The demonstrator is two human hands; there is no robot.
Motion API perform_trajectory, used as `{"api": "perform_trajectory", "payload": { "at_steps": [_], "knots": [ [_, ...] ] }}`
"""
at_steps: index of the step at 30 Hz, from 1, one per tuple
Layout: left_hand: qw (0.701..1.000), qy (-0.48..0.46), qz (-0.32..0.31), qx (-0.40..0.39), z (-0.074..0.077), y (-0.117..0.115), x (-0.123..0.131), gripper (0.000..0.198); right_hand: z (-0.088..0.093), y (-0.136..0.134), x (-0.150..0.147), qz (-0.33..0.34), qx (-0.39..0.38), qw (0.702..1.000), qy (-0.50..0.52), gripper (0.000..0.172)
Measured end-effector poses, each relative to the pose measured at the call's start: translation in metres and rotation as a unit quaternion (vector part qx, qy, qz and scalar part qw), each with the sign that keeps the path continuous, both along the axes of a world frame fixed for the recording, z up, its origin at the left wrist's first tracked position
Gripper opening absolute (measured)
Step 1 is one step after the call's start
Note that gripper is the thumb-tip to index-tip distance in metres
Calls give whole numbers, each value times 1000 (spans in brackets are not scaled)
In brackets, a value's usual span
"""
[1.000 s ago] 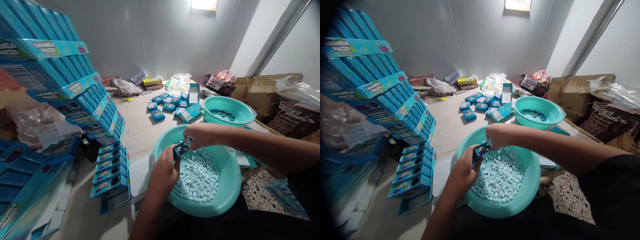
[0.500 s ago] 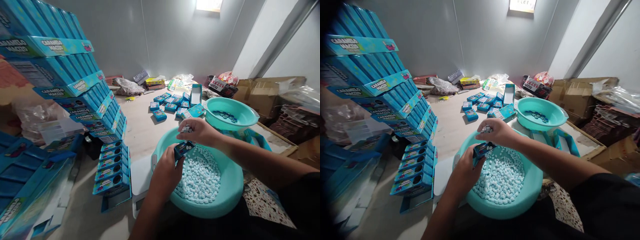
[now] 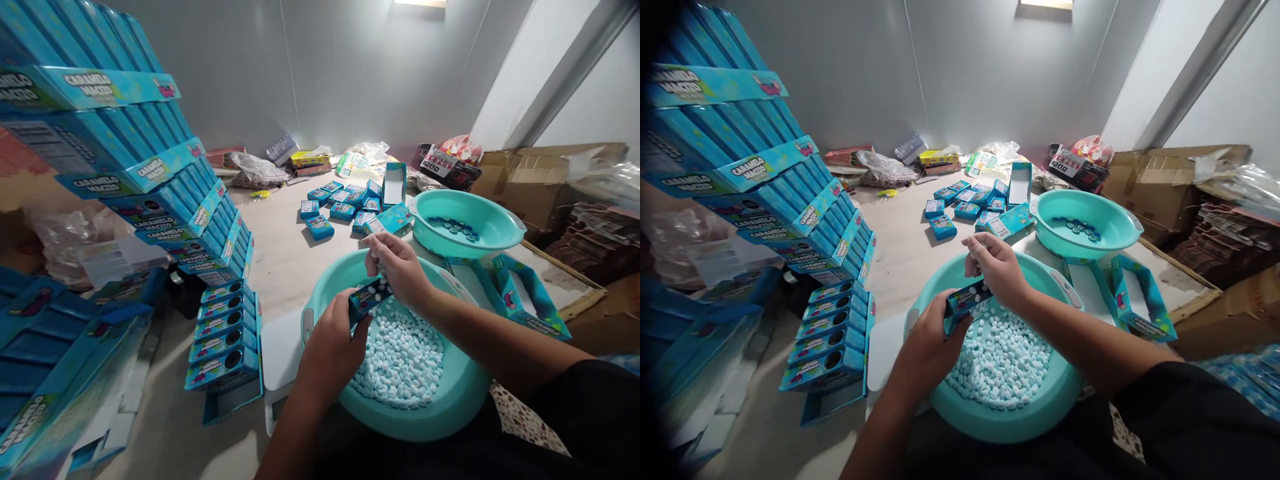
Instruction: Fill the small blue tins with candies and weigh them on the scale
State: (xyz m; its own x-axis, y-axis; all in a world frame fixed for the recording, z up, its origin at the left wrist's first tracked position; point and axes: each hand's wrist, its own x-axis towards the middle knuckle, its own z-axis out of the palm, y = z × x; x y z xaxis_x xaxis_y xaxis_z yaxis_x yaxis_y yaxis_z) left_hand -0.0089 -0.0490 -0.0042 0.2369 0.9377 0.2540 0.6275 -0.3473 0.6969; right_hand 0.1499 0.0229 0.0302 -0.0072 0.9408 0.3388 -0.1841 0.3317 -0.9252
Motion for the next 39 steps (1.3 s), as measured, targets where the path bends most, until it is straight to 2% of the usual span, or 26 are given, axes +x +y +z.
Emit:
{"api": "perform_trajectory", "payload": {
  "at_steps": [7, 13, 18, 21, 24, 27, 30, 33, 35, 39],
  "knots": [
    [1000, 4, 5, 4, 2, -1, 2, 38, -7, 5, 6, 102, -43, 990, 89, 32],
    [999, -4, -19, 28, 2, -1, -1, 37, -6, 1, 9, 121, -69, 985, 102, 32],
    [1000, -8, -9, 13, 2, -1, 0, 38, -8, -4, 9, 138, -44, 986, 81, 31],
    [1000, -1, 18, -3, 1, -1, 1, 37, -8, -8, 9, 132, 7, 991, 16, 39],
    [1000, -2, 13, 10, 0, -1, 0, 40, -7, -10, 10, 109, 90, 987, -71, 44],
    [999, -18, 32, 17, 0, -1, -1, 42, -7, -5, 16, 59, 161, 971, -168, 37],
    [996, -39, 77, -2, 0, -1, -1, 43, -7, 4, 27, 20, 210, 938, -276, 22],
    [993, -28, 110, -14, 0, 1, 1, 44, -6, 9, 37, 26, 199, 912, -359, 16],
    [994, -15, 110, -8, 0, 2, 2, 43, -5, 10, 40, 31, 178, 901, -394, 16],
    [996, -9, 88, 14, -1, 3, 3, 38, -4, 3, 33, 27, 169, 901, -398, 15]
  ]
}}
